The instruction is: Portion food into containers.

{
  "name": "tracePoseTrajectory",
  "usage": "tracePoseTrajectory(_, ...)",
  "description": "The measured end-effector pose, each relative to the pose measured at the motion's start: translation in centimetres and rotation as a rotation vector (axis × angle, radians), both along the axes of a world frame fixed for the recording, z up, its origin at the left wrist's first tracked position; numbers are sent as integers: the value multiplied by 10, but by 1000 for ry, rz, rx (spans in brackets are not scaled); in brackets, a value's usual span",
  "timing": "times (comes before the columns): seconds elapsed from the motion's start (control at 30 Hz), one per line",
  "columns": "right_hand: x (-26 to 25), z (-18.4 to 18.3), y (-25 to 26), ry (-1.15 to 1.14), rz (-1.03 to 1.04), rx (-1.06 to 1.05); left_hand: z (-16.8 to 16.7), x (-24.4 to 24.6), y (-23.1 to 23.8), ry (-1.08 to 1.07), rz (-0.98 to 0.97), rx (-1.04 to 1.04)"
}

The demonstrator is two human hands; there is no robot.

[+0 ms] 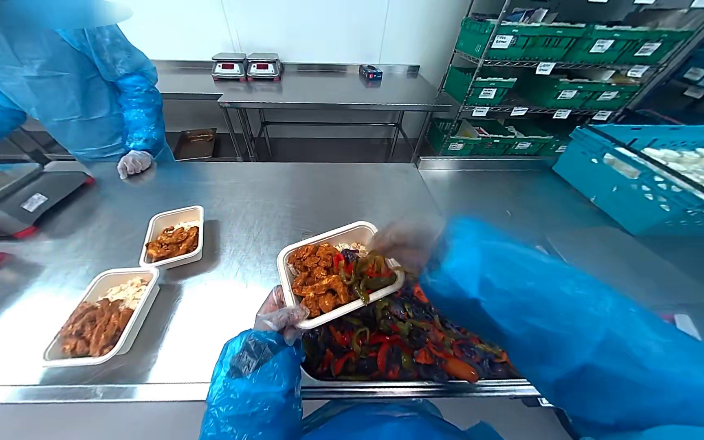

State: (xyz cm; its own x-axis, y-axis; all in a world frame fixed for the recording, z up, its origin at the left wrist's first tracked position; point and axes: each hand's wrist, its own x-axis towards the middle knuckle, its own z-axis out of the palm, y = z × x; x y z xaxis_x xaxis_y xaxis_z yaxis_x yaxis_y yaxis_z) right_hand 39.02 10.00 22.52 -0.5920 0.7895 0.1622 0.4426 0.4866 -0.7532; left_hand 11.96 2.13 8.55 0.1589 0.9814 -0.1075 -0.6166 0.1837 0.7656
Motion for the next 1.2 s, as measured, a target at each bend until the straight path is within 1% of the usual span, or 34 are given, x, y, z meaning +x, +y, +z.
tracePoseTrajectory(0.07,7,8,-12,-113,-24,91,-1,2,-4,21,51,-28)
tracePoseTrajectory(0.1,8,3,-17,-177,-39,157,2,7,-6,56,91,-55)
tracePoseTrajectory(0.13,2,6,-20,-313,-36,111,9,11,-8,84,146,-95)
tracePoseTrajectory(0.17,-9,10,-22,-491,0,-10,16,14,-11,101,200,-137)
tracePoseTrajectory(0.2,-18,11,-21,-623,77,-85,22,18,-12,122,240,-172)
tracePoseTrajectory(0.23,-22,2,-15,-676,172,-77,26,19,-12,141,258,-197)
tracePoseTrajectory(0.3,-22,-24,4,-640,358,19,30,15,-16,134,273,-184)
tracePoseTrajectory(0.37,-18,-35,12,-496,399,114,24,11,-18,65,283,-145)
tracePoseTrajectory(0.47,-20,-18,2,-289,366,182,32,1,-25,29,263,-180)
tracePoseTrajectory(0.5,-23,-15,-3,-218,388,212,33,-2,-26,11,262,-185)
tracePoseTrajectory(0.57,-34,-23,-11,-120,475,255,28,-5,-28,-30,270,-162)
tracePoseTrajectory(0.6,-40,-27,-16,-138,495,243,26,-7,-28,-28,269,-152)
tracePoseTrajectory(0.7,-54,-39,-16,-252,466,192,26,-10,-28,0,285,-162)
tracePoseTrajectory(0.83,-56,-44,-6,-332,443,95,24,-10,-28,-2,300,-167)
tracePoseTrajectory(0.97,-55,-44,-7,-305,485,144,28,-10,-28,-27,291,-161)
tracePoseTrajectory(1.0,-56,-42,-7,-350,506,138,28,-10,-27,-27,290,-170)
tracePoseTrajectory(1.03,-58,-38,-7,-446,522,105,29,-9,-27,-17,285,-182)
tracePoseTrajectory(1.07,-62,-32,-8,-573,529,23,31,-9,-26,-7,274,-190)
tracePoseTrajectory(1.1,-64,-30,-9,-634,506,-35,30,-8,-26,-7,269,-192)
tracePoseTrajectory(1.13,-62,-32,-11,-593,433,-67,28,-9,-25,-18,268,-183)
tracePoseTrajectory(1.17,-60,-35,-15,-483,308,-92,25,-9,-25,-34,281,-165)
tracePoseTrajectory(1.2,-56,-35,-19,-328,238,-65,25,-11,-25,-16,307,-159)
